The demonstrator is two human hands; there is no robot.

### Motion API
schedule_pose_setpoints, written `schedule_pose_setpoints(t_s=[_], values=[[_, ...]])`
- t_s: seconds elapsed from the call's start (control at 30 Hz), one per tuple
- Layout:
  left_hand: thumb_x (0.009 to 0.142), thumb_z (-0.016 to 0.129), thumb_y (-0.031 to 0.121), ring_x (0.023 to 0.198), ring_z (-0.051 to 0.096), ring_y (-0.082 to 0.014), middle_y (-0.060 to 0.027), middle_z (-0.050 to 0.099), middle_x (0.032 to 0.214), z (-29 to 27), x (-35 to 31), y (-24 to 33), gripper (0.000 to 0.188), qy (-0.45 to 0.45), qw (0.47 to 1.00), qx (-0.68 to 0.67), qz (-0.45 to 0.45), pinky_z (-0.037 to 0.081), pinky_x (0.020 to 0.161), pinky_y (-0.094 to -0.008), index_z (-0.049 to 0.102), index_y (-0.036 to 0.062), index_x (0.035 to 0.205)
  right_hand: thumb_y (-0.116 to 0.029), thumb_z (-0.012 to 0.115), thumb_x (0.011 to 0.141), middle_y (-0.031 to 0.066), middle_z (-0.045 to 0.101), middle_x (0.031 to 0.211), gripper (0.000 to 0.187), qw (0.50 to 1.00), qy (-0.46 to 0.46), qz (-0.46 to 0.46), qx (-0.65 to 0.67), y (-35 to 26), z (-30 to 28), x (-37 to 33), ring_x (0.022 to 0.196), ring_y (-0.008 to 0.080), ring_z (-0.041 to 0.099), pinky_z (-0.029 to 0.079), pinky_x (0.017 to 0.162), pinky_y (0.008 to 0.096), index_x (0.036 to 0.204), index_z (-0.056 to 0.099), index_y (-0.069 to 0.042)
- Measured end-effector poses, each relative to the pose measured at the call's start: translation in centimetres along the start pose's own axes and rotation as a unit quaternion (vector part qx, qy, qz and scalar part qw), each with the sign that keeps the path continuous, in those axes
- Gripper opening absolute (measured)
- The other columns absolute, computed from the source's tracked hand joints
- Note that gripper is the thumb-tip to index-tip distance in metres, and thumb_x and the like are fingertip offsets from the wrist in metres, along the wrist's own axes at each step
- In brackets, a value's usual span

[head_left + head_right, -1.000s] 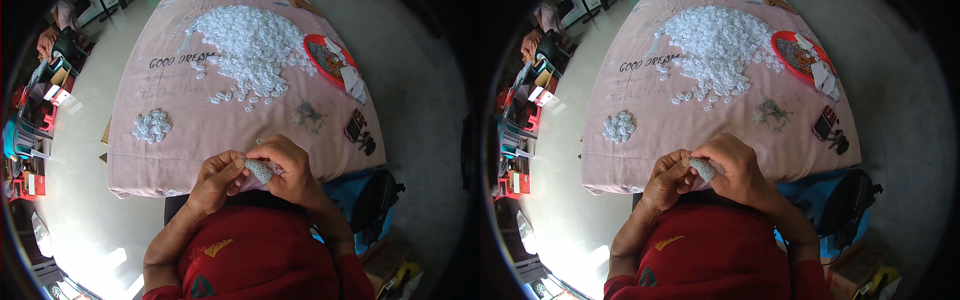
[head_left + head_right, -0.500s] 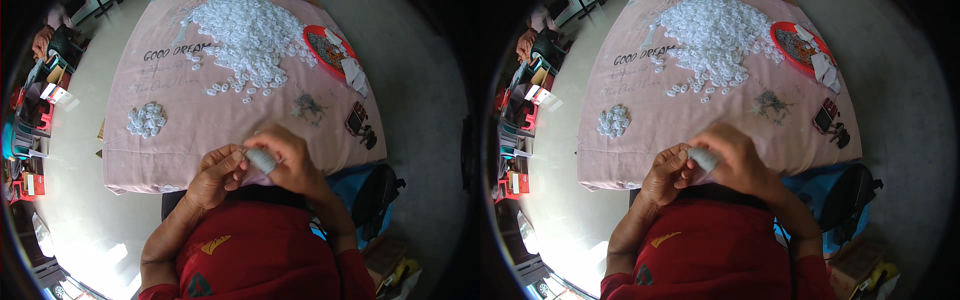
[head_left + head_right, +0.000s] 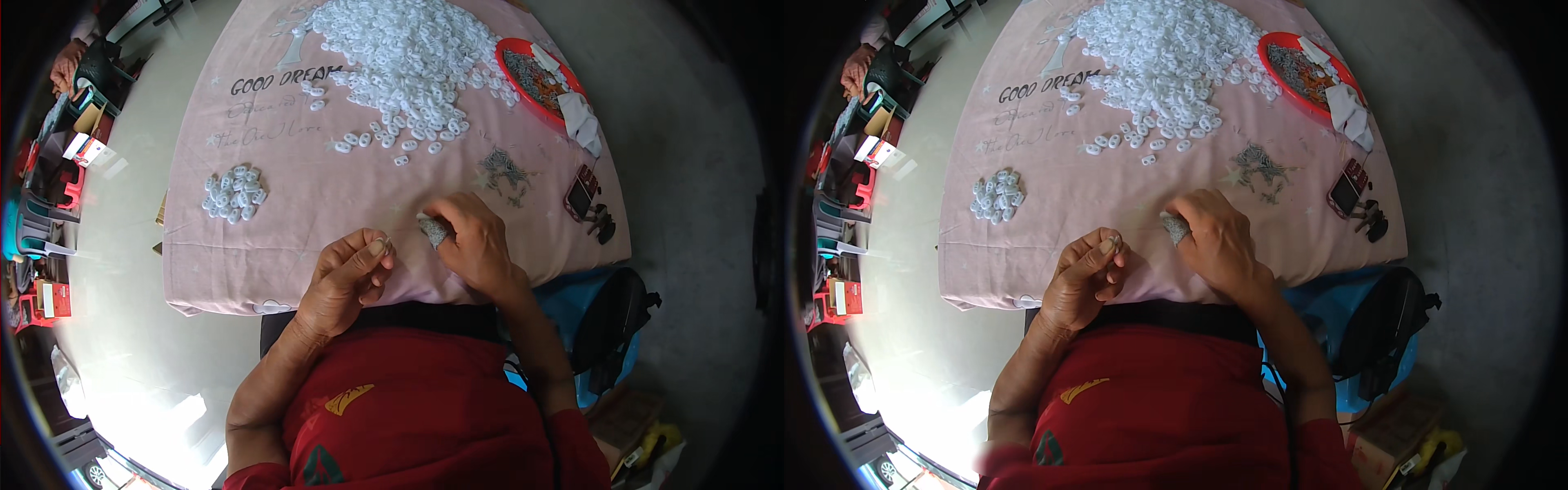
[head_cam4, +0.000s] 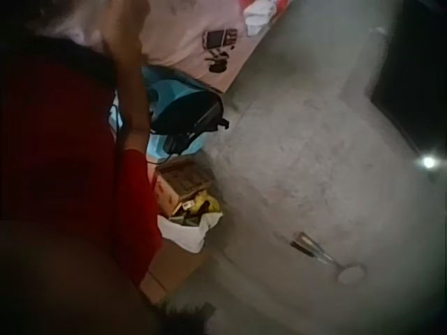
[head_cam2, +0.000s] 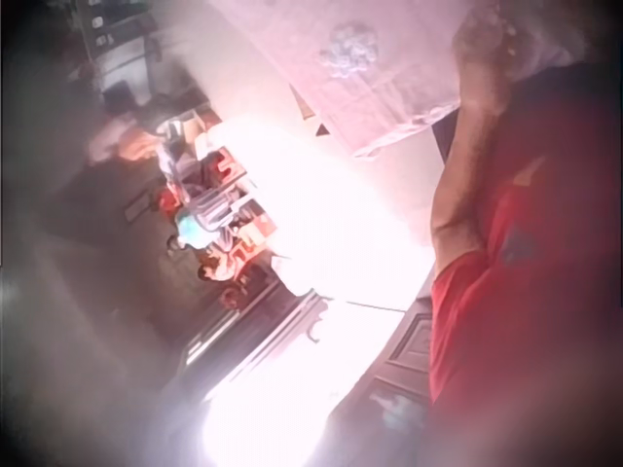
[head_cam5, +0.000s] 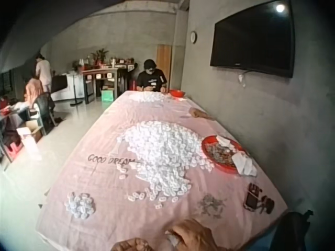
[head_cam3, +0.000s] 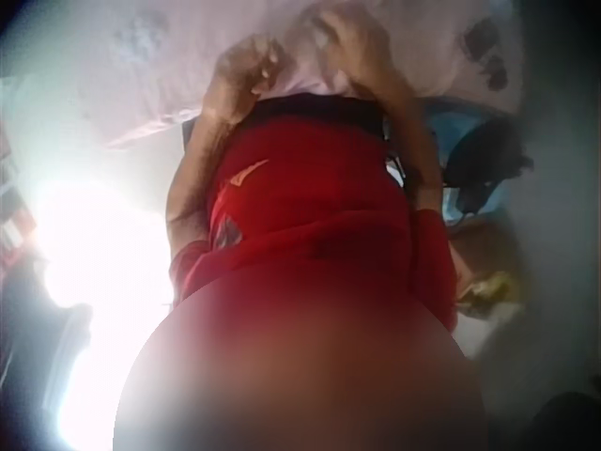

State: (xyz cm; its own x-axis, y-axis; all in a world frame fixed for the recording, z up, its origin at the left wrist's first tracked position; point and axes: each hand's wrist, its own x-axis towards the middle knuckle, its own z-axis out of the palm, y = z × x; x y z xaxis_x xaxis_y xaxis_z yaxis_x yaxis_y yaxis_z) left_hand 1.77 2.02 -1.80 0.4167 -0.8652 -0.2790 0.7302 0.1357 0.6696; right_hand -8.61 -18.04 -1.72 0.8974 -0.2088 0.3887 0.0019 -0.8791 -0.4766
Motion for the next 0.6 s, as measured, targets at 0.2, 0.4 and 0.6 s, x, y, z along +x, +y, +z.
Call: schedule_pose_setpoints(t_s=[0.2, 0.4, 0.6], values=[[0.099, 0.06, 0.024, 0.064, 0.046, -0.0028, 0.0029, 0.058, 0.084, 1.3, -0.3, 0.0, 0.015, 0.026, 0.997, 0.069, 0.033, 0.034, 0.05, -0.0175, 0.059, 0.0091, 0.099, 0.008, 0.058, 0.081, 0.0077, 0.068, 0.099, 0.028, 0.929, -0.012, 0.17, 0.329, -0.7, -1.2, -0.9, 0.09, 0.015, 0.065, 0.051, 0.081, 0.0285, 0.108, 0.064, 0.003], [0.099, 0.061, 0.021, 0.064, 0.045, -0.001, 0.0033, 0.059, 0.083, 1.2, -0.4, -0.3, 0.015, 0.032, 0.991, 0.119, 0.045, 0.035, 0.052, -0.0174, 0.06, 0.0067, 0.099, 0.003, 0.061, 0.086, 0.0069, 0.068, 0.101, 0.022, 0.838, -0.014, 0.257, 0.481, -2.9, -2.4, -0.2, 0.087, 0.0094, 0.062, 0.05, 0.077, 0.0231, 0.108, 0.065, 0.003], [0.099, 0.061, 0.016, 0.068, 0.048, -0.0007, 0.0026, 0.061, 0.083, 2.1, -0.6, -0.1, 0.013, 0.053, 0.977, 0.191, 0.074, 0.039, 0.059, -0.0176, 0.061, 0.0029, 0.098, 0.003, 0.061, 0.087, 0.0064, 0.07, 0.096, 0.019, 0.817, -0.043, 0.275, 0.506, -4.1, -2.7, -0.4, 0.086, 0.0089, 0.066, 0.048, 0.064, 0.0189, 0.106, 0.066, 0.002]])
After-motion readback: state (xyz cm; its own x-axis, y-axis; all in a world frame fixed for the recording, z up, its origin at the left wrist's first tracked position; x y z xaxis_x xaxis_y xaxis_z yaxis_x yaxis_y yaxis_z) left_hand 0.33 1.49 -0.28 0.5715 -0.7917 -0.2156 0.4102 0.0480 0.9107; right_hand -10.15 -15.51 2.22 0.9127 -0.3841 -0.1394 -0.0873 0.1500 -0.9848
